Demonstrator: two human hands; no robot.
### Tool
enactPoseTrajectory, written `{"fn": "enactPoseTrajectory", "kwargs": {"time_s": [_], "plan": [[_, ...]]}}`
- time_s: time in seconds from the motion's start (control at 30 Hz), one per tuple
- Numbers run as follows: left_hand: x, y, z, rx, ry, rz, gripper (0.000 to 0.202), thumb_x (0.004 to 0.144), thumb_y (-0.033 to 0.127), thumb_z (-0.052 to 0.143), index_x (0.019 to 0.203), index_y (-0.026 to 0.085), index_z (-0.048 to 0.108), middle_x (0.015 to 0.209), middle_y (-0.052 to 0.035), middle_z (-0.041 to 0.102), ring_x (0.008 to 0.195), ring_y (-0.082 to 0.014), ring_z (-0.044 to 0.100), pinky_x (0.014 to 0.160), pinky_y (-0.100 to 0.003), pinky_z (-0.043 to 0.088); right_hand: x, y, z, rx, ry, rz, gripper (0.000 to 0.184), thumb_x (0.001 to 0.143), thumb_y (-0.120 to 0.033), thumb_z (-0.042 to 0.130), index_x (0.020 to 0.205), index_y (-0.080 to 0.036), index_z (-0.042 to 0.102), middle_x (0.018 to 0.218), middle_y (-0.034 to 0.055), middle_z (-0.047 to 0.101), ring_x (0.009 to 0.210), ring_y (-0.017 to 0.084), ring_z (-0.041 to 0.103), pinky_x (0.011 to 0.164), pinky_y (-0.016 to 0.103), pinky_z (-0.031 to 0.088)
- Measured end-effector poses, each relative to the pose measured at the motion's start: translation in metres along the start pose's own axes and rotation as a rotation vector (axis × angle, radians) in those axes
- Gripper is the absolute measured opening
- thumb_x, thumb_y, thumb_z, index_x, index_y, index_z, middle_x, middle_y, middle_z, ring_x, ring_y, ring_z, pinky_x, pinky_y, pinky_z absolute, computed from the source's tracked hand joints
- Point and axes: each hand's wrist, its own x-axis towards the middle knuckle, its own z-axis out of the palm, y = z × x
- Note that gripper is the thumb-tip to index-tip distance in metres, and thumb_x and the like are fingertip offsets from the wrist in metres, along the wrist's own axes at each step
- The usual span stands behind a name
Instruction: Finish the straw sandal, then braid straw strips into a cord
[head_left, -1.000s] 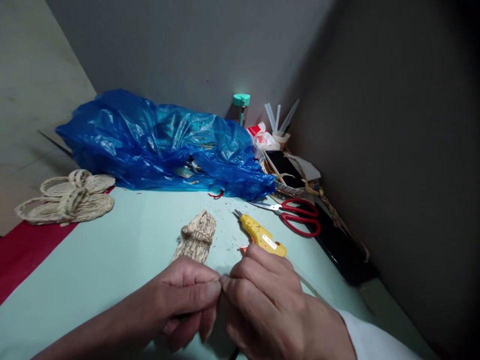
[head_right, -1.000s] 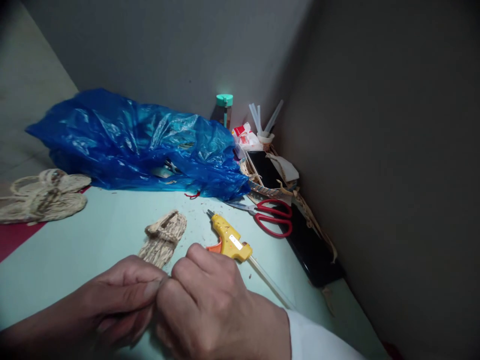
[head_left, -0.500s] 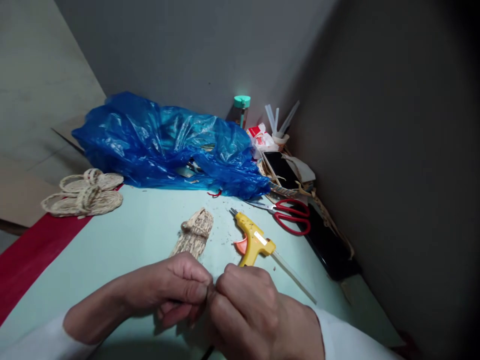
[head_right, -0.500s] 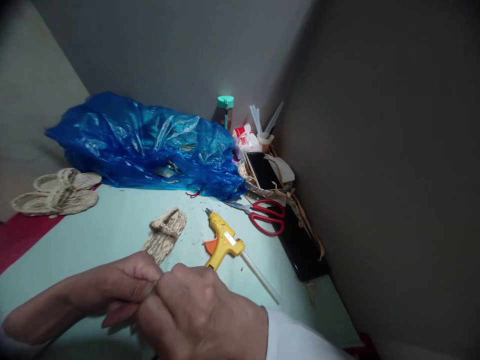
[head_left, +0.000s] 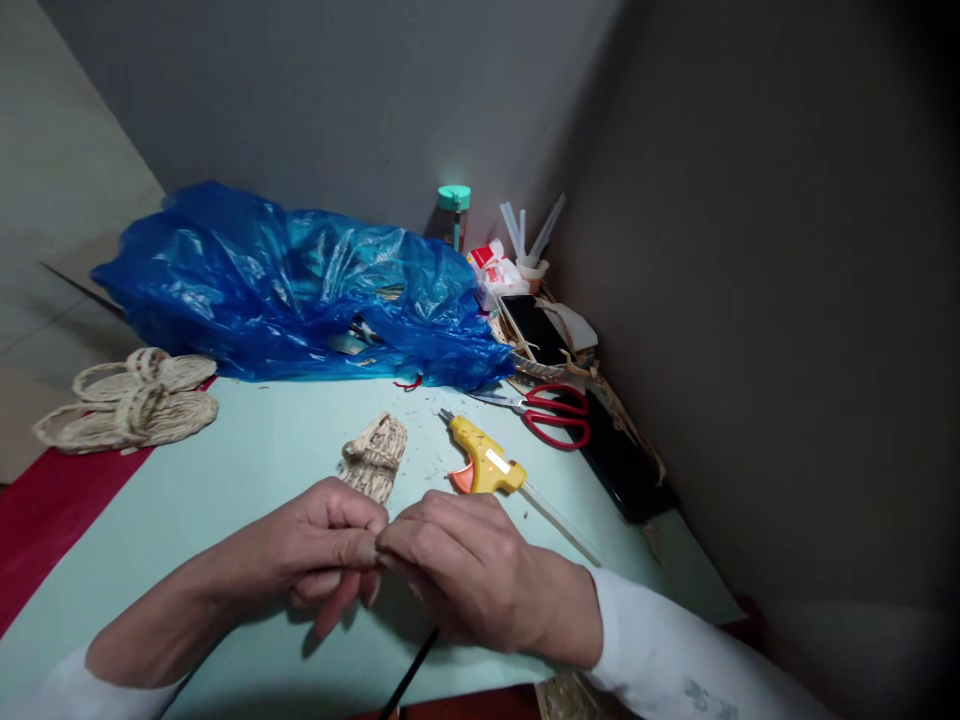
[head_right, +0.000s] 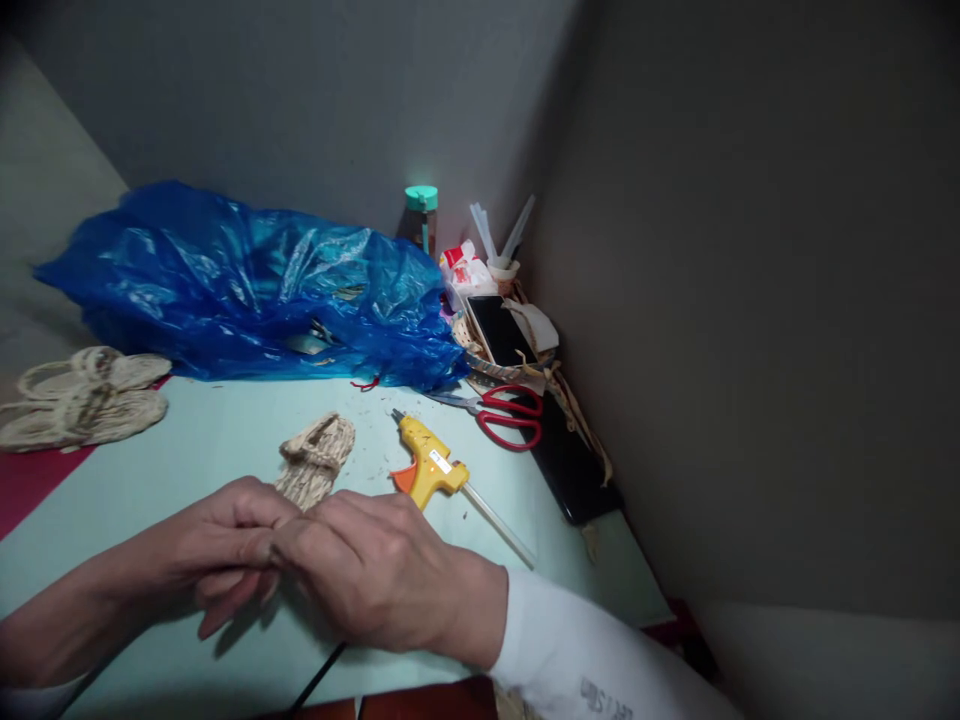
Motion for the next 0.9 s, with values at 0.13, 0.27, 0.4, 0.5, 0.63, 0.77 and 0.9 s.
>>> {"fn": "enactPoseTrajectory", "kwargs": {"time_s": [0.13, 0.27, 0.4, 0.5, 0.63, 0.77, 0.9], "plan": [[-0.007, 0.003, -0.008, 0.147, 0.018, 0.004, 0.038, 0.087, 0.046, 0.057, 0.066, 0.015, 0.062, 0.036, 0.0038, 0.05, 0.032, -0.0051, 0.027, 0.039, -0.021, 0.016, 0.001, 0.002, 0.002, -0.04, -0.053, -0.007, 0.023, 0.096, -0.01, 0.037, 0.092, -0.011, 0.059, 0.073, 0.0034, 0.06, 0.066, 0.012, 0.052, 0.059, 0.024, 0.041], [-0.012, 0.009, -0.009, 0.342, 0.04, 0.007, 0.04, 0.089, 0.045, 0.054, 0.061, 0.017, 0.057, 0.037, 0.0037, 0.05, 0.038, -0.0073, 0.036, 0.046, -0.022, 0.025, 0.001, -0.001, 0.005, -0.111, -0.096, -0.045, 0.023, 0.094, -0.012, 0.038, 0.082, -0.015, 0.058, 0.067, -0.0007, 0.054, 0.056, 0.012, 0.046, 0.049, 0.025, 0.033], [-0.009, 0.007, -0.005, 0.389, -0.024, -0.019, 0.044, 0.09, 0.048, 0.049, 0.058, 0.018, 0.052, 0.037, 0.0029, 0.048, 0.039, -0.009, 0.039, 0.046, -0.023, 0.027, -0.001, -0.006, 0.009, -0.102, 0.003, -0.03, 0.028, 0.092, -0.015, 0.038, 0.067, -0.02, 0.05, 0.059, -0.0031, 0.046, 0.047, 0.011, 0.036, 0.042, 0.028, 0.02], [-0.005, 0.005, -0.003, 0.358, -0.061, -0.06, 0.043, 0.09, 0.048, 0.048, 0.06, 0.018, 0.051, 0.038, 0.0036, 0.045, 0.036, -0.0087, 0.033, 0.041, -0.023, 0.022, -0.001, -0.007, 0.009, -0.034, 0.066, -0.037, 0.026, 0.092, -0.017, 0.04, 0.068, -0.022, 0.05, 0.059, -0.0039, 0.045, 0.045, 0.011, 0.033, 0.041, 0.028, 0.018], [-0.003, 0.01, 0.001, 0.344, -0.04, -0.073, 0.042, 0.088, 0.046, 0.051, 0.057, 0.018, 0.05, 0.04, 0.0042, 0.043, 0.037, -0.0082, 0.033, 0.04, -0.023, 0.02, 0.0, -0.005, 0.003, 0.077, 0.045, -0.058, 0.018, 0.089, -0.02, 0.04, 0.076, -0.02, 0.053, 0.067, -0.0022, 0.05, 0.049, 0.01, 0.039, 0.041, 0.028, 0.022], [-0.004, 0.02, 0.005, 0.388, 0.05, -0.032, 0.036, 0.085, 0.039, 0.056, 0.057, 0.017, 0.051, 0.043, 0.0047, 0.042, 0.041, -0.0084, 0.035, 0.043, -0.022, 0.023, 0.0, -0.002, 0.004, 0.152, 0.032, -0.022, 0.012, 0.087, -0.02, 0.044, 0.079, -0.02, 0.053, 0.068, -0.0025, 0.051, 0.052, 0.01, 0.045, 0.046, 0.026, 0.028], [-0.006, 0.022, 0.003, 0.465, 0.043, 0.032, 0.034, 0.085, 0.035, 0.056, 0.058, 0.015, 0.057, 0.045, 0.0016, 0.051, 0.045, -0.0092, 0.038, 0.045, -0.022, 0.027, -0.002, -0.004, 0.008, 0.09, -0.073, -0.058, 0.015, 0.089, -0.021, 0.043, 0.077, -0.019, 0.052, 0.07, -0.0014, 0.053, 0.055, 0.01, 0.049, 0.047, 0.026, 0.029]]}}
